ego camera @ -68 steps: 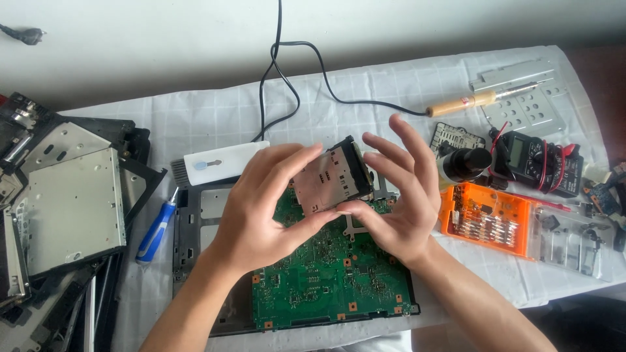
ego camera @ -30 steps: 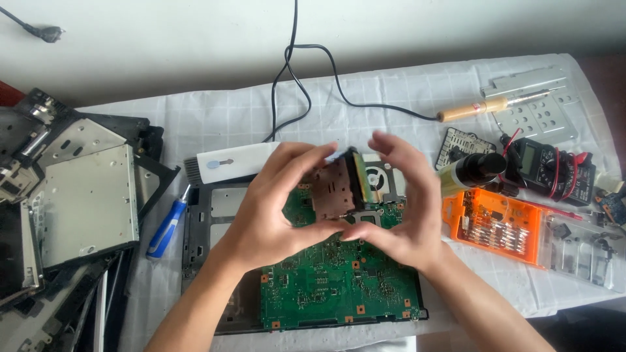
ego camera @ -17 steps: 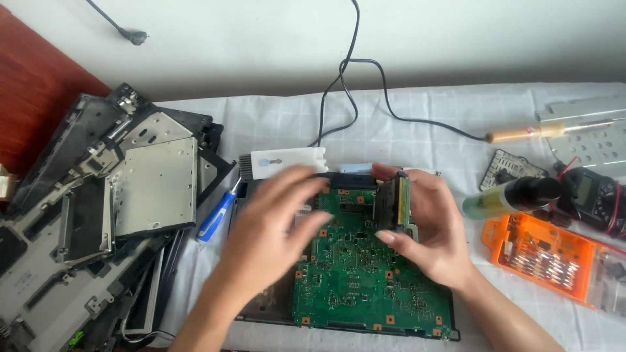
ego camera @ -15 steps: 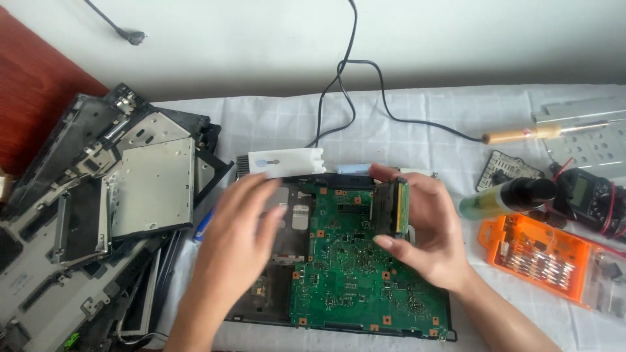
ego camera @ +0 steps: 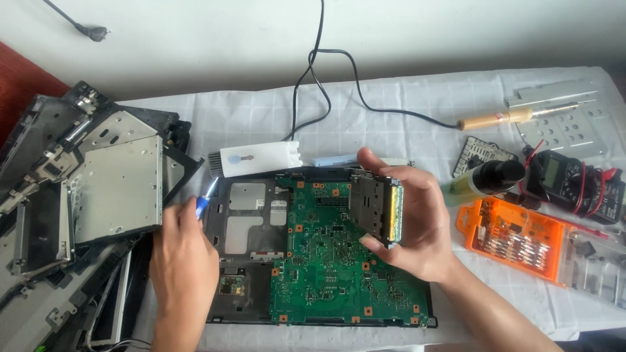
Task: Repairing a laptop motherboard by soldering a component and using a screwdriver to secure parts.
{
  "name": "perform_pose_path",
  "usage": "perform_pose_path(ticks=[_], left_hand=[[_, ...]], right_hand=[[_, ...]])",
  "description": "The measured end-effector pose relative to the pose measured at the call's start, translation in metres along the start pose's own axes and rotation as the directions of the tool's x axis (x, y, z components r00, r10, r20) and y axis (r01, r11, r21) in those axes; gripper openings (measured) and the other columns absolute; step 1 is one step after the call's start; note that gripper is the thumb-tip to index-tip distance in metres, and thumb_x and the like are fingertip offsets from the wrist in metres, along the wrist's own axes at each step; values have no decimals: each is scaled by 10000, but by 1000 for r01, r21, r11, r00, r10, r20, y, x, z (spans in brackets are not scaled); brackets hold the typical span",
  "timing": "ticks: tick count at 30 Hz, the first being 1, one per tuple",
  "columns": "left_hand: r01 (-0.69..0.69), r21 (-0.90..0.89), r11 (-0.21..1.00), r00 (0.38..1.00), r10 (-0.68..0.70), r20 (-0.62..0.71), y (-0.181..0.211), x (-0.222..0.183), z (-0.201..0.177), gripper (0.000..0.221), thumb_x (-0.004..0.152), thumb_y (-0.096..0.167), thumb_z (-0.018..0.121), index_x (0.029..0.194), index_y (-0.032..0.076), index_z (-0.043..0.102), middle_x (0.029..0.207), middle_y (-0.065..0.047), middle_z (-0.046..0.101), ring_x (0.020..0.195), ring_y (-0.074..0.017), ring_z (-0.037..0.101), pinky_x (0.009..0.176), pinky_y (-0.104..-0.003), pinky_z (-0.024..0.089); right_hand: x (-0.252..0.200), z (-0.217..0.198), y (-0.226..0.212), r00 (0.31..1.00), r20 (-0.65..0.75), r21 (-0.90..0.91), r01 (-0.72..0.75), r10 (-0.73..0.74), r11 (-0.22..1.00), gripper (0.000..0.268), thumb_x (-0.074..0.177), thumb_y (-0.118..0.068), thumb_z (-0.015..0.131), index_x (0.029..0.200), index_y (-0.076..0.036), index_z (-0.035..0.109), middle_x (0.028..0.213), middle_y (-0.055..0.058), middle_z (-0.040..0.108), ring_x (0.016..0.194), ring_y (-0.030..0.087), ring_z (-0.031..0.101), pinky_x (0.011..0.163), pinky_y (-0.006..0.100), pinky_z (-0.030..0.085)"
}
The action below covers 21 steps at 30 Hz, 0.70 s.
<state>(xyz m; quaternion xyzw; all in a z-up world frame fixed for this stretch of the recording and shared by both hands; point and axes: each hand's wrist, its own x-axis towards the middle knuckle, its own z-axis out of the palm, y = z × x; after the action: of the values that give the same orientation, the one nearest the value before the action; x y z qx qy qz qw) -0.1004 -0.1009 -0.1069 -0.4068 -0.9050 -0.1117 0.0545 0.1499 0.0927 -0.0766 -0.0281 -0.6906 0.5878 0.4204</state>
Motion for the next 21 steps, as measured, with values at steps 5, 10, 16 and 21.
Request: perform_pose_path(ticks=[5, 10, 16, 21], left_hand=[[51, 18, 999, 989, -53, 137, 15, -16, -32, 448, 959, 98, 586, 1406, 102, 566, 1278, -87, 622, 982, -319, 712, 765, -472, 651], [66, -194, 979, 979, -25, 204, 21, -18, -83, 417, 874, 316, 687, 1291, 288, 674, 1215, 64, 728, 670, -244, 752, 696, -417, 578], [14, -857, 515, 989, -132, -63, 45, 6, -115, 361, 801, -169, 754, 1143, -131, 646, 985, -236, 735, 886, -266, 738, 845, -286, 617], [-230, -958, -173, 897, 345, -278, 54, 59, -71, 151, 1170, 250, 486, 1263, 144, 540, 1166, -154, 710, 1011, -250, 772, 672, -227, 689]], right_hand=[[6, -5, -4, 999, 26, 23, -37, 36, 999, 565, 949, -180, 702, 1422, -86, 407, 1568, 281, 459, 1536, 446, 447, 1295, 580, 409], [8, -12, 1, 983, 43, 351, -182, 178, 918, 638, 969, -325, 736, 1459, -38, 446, 1566, 295, 461, 1474, 529, 481, 1217, 652, 437], [15, -11, 1, 930, 96, 619, -335, 355, 710, 596, 991, -390, 665, 1424, -4, 526, 1487, 264, 543, 1348, 445, 570, 1135, 542, 447], [16, -8, 3, 860, 0, 742, -342, 510, 577, 577, 1039, -279, 382, 1462, 108, 437, 1370, 337, 592, 1156, 485, 642, 1046, 579, 465]])
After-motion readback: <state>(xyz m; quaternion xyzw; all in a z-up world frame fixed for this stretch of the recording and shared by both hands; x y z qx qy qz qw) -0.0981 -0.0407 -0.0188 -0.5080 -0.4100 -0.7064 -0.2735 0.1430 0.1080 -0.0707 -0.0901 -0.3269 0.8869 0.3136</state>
